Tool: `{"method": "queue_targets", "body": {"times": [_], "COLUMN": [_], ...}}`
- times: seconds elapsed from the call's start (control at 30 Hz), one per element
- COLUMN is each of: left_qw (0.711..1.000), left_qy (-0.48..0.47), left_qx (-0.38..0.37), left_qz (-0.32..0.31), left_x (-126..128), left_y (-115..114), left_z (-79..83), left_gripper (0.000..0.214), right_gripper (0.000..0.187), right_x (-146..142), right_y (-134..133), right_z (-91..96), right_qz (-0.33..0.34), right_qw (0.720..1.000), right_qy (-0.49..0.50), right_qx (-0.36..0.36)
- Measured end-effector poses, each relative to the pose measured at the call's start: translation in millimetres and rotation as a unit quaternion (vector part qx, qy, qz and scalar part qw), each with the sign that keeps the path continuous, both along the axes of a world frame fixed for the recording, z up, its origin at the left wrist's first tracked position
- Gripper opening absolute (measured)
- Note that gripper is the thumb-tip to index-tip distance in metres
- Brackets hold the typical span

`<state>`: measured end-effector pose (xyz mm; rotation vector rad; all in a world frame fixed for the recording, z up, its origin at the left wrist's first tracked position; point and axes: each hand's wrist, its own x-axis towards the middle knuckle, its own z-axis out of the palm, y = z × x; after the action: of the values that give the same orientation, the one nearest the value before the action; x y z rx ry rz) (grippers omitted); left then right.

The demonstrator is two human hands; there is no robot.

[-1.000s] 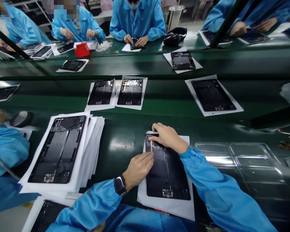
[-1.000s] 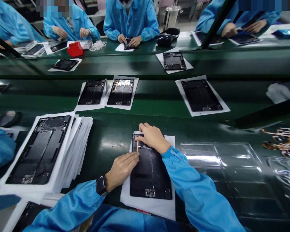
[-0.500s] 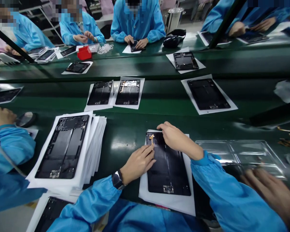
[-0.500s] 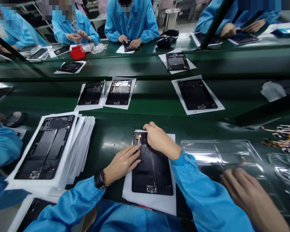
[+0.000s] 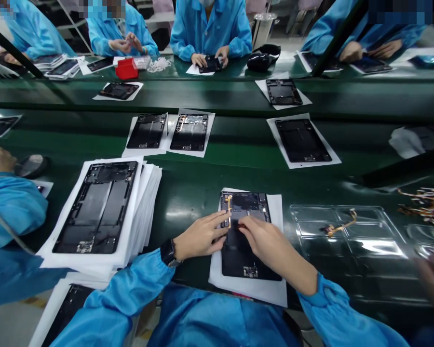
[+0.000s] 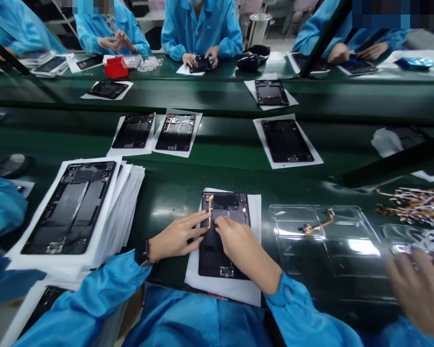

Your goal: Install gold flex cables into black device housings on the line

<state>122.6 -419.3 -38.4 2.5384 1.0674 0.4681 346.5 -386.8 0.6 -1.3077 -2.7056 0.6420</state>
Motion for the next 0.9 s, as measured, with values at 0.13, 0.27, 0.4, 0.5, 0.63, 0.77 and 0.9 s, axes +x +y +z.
{"method": "queue_targets", "body": {"times": [0.13, 0.27, 0.4, 0.5, 0.63, 0.77, 0.9], "left_qw": [0.998, 0.995, 0.996, 0.998, 0.998, 0.997, 0.996], "left_qy": [-0.054, -0.076, -0.058, -0.008, 0.039, 0.055, 0.073], "left_qx": [-0.033, -0.021, -0.006, 0.014, 0.041, 0.047, 0.042], "left_qz": [0.025, 0.058, 0.075, 0.055, 0.036, 0.037, 0.029], "left_x": [-4.7, -6.5, -5.0, -1.6, 2.5, 3.0, 0.7], "left_y": [-2.8, -3.2, -2.9, -4.2, -5.7, -5.3, -4.6], "left_z": [-7.7, -11.7, -14.1, -14.1, -10.9, -6.7, -4.2], "left_gripper": [0.051, 0.060, 0.067, 0.060, 0.049, 0.045, 0.045], "right_gripper": [0.020, 0.018, 0.014, 0.012, 0.020, 0.022, 0.022], "right_x": [-21.6, -37.9, -28.6, -12.0, -3.6, -7.3, -6.7], "right_y": [-4.4, -4.5, -3.3, -9.5, -29.7, -41.7, -40.2], "right_z": [-8.6, -13.1, -19.0, -32.2, -58.2, -71.0, -68.4], "right_qz": [0.048, 0.069, 0.017, -0.145, -0.332, -0.352, -0.346], "right_qw": [0.998, 0.995, 0.999, 0.962, 0.852, 0.832, 0.829], "right_qy": [-0.041, -0.057, 0.030, 0.227, 0.399, 0.427, 0.437], "right_qx": [0.023, 0.036, -0.013, -0.054, -0.058, -0.044, -0.053]}}
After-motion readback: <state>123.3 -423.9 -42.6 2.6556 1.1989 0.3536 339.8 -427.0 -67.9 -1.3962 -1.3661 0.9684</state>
